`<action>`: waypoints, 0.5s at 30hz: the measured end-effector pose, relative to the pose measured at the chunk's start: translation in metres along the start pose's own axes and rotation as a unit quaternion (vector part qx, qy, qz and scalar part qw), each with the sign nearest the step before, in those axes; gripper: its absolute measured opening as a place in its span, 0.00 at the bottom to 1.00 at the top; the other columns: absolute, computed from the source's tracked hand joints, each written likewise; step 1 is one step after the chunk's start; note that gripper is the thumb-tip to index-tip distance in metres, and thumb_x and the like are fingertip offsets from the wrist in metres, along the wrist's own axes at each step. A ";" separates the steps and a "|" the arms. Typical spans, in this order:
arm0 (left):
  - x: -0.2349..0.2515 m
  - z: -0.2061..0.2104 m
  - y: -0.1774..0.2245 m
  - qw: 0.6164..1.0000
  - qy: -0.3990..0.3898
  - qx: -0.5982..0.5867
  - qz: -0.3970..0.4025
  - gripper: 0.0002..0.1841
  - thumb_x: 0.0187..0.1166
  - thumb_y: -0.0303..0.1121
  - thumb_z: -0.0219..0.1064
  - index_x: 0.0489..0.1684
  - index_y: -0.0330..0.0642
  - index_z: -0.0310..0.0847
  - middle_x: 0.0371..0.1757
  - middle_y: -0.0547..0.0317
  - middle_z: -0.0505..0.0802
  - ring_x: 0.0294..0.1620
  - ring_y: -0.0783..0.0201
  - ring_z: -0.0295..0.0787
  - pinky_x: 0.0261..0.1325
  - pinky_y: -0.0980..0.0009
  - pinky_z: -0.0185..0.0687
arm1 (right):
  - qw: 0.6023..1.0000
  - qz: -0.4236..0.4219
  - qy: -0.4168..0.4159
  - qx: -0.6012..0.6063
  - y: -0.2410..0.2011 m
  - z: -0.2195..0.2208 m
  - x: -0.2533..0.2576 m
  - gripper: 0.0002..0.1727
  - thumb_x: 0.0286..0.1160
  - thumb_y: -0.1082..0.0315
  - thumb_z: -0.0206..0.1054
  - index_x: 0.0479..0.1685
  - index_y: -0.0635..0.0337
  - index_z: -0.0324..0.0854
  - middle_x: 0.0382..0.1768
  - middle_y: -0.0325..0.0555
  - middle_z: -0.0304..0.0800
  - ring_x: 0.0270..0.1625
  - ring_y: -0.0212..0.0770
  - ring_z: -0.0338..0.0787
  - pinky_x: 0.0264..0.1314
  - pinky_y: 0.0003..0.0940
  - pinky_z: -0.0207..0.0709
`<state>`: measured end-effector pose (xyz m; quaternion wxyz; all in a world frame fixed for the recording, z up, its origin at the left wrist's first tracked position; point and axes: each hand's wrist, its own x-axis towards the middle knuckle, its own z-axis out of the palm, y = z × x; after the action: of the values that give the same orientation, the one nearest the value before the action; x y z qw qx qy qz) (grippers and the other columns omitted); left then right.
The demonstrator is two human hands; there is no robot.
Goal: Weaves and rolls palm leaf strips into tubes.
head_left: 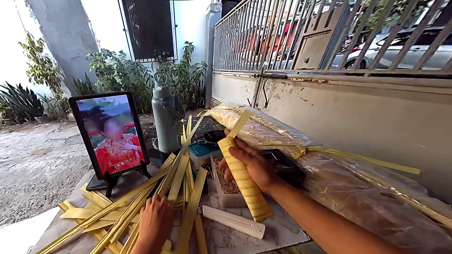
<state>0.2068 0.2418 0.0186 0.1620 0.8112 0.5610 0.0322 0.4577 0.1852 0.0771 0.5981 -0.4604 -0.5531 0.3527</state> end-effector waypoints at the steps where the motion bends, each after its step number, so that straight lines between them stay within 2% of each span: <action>1: 0.003 0.000 0.005 1.000 -0.012 0.010 -0.013 0.27 0.86 0.45 0.63 0.74 0.31 0.77 0.73 0.32 0.81 0.78 0.36 0.74 0.77 0.42 0.68 | 1.000 0.011 -0.017 0.006 0.001 0.004 -0.007 0.30 0.94 0.58 0.42 0.95 0.47 0.50 0.31 0.45 0.92 0.24 0.35 0.91 0.27 0.27 0.87; 6: 0.001 -0.013 0.008 0.999 0.014 0.010 -0.038 0.19 0.92 0.31 0.48 0.67 0.28 0.79 0.64 0.32 0.87 0.70 0.38 0.84 0.72 0.45 0.75 | 0.991 0.066 -0.062 0.093 0.004 0.023 -0.039 0.31 0.91 0.57 0.45 0.93 0.48 0.52 0.32 0.46 0.93 0.27 0.38 0.93 0.32 0.27 0.89; 8: -0.008 -0.024 -0.003 0.991 0.070 -0.105 -0.034 0.18 0.92 0.29 0.48 0.66 0.27 0.78 0.53 0.35 0.91 0.56 0.43 0.91 0.63 0.48 0.82 | 0.988 0.072 -0.065 0.119 0.007 0.030 -0.050 0.31 0.90 0.58 0.46 0.92 0.52 0.53 0.32 0.46 0.94 0.27 0.38 0.94 0.32 0.28 0.90; 9: -0.015 -0.029 -0.009 0.972 0.107 -0.207 -0.019 0.16 0.91 0.28 0.50 0.65 0.25 0.77 0.45 0.41 0.93 0.44 0.51 0.94 0.53 0.56 0.88 | 0.986 0.074 -0.067 0.134 0.007 0.035 -0.057 0.32 0.90 0.59 0.47 0.92 0.53 0.52 0.33 0.47 0.94 0.27 0.39 0.94 0.31 0.29 0.90; 10: -0.025 -0.034 -0.010 0.931 0.135 -0.339 -0.006 0.14 0.90 0.26 0.52 0.64 0.25 0.74 0.40 0.47 0.93 0.36 0.59 0.94 0.44 0.64 0.91 | 0.983 0.075 -0.074 0.152 0.007 0.043 -0.066 0.32 0.89 0.60 0.49 0.92 0.54 0.52 0.34 0.45 0.94 0.27 0.38 0.94 0.31 0.29 0.90; 11: -0.036 -0.038 -0.008 0.861 0.151 -0.486 0.003 0.11 0.89 0.23 0.53 0.62 0.27 0.71 0.36 0.51 0.92 0.31 0.65 0.93 0.38 0.71 0.91 | 0.979 0.072 -0.087 0.172 0.006 0.055 -0.075 0.32 0.88 0.60 0.50 0.91 0.56 0.53 0.35 0.43 0.94 0.27 0.37 0.94 0.30 0.29 0.90; 12: -0.049 -0.040 -0.001 0.773 0.158 -0.614 0.001 0.09 0.87 0.19 0.53 0.59 0.29 0.70 0.34 0.51 0.92 0.30 0.65 0.94 0.37 0.72 0.92 | 0.974 0.068 -0.104 0.188 0.003 0.068 -0.085 0.34 0.87 0.60 0.52 0.91 0.59 0.52 0.36 0.41 0.94 0.28 0.36 0.94 0.30 0.29 0.90; 13: -0.061 -0.041 0.008 0.693 0.170 -0.701 -0.007 0.09 0.85 0.15 0.53 0.57 0.30 0.71 0.33 0.51 0.92 0.30 0.64 0.95 0.37 0.72 0.93 | 0.971 0.059 -0.126 0.197 -0.001 0.083 -0.095 0.35 0.86 0.59 0.54 0.90 0.63 0.50 0.37 0.39 0.93 0.29 0.34 0.93 0.30 0.29 0.89; 14: -0.072 -0.041 0.015 0.634 0.183 -0.752 -0.012 0.11 0.82 0.13 0.53 0.57 0.29 0.71 0.34 0.51 0.92 0.31 0.63 0.94 0.37 0.70 0.93 | 0.967 0.043 -0.149 0.200 -0.005 0.098 -0.105 0.37 0.86 0.59 0.55 0.91 0.66 0.49 0.39 0.37 0.92 0.30 0.32 0.92 0.30 0.29 0.89; 15: -0.083 -0.040 0.021 0.597 0.196 -0.778 -0.013 0.13 0.81 0.11 0.53 0.59 0.30 0.72 0.35 0.53 0.92 0.32 0.63 0.94 0.39 0.70 0.94 | 0.966 0.020 -0.168 0.196 -0.009 0.111 -0.113 0.38 0.86 0.60 0.56 0.90 0.70 0.49 0.41 0.37 0.91 0.31 0.30 0.90 0.31 0.28 0.88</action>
<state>0.1854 0.1679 0.0733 0.6183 0.3443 0.3517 0.6127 0.3319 0.0950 0.0434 0.5679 -0.2795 -0.5563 0.5385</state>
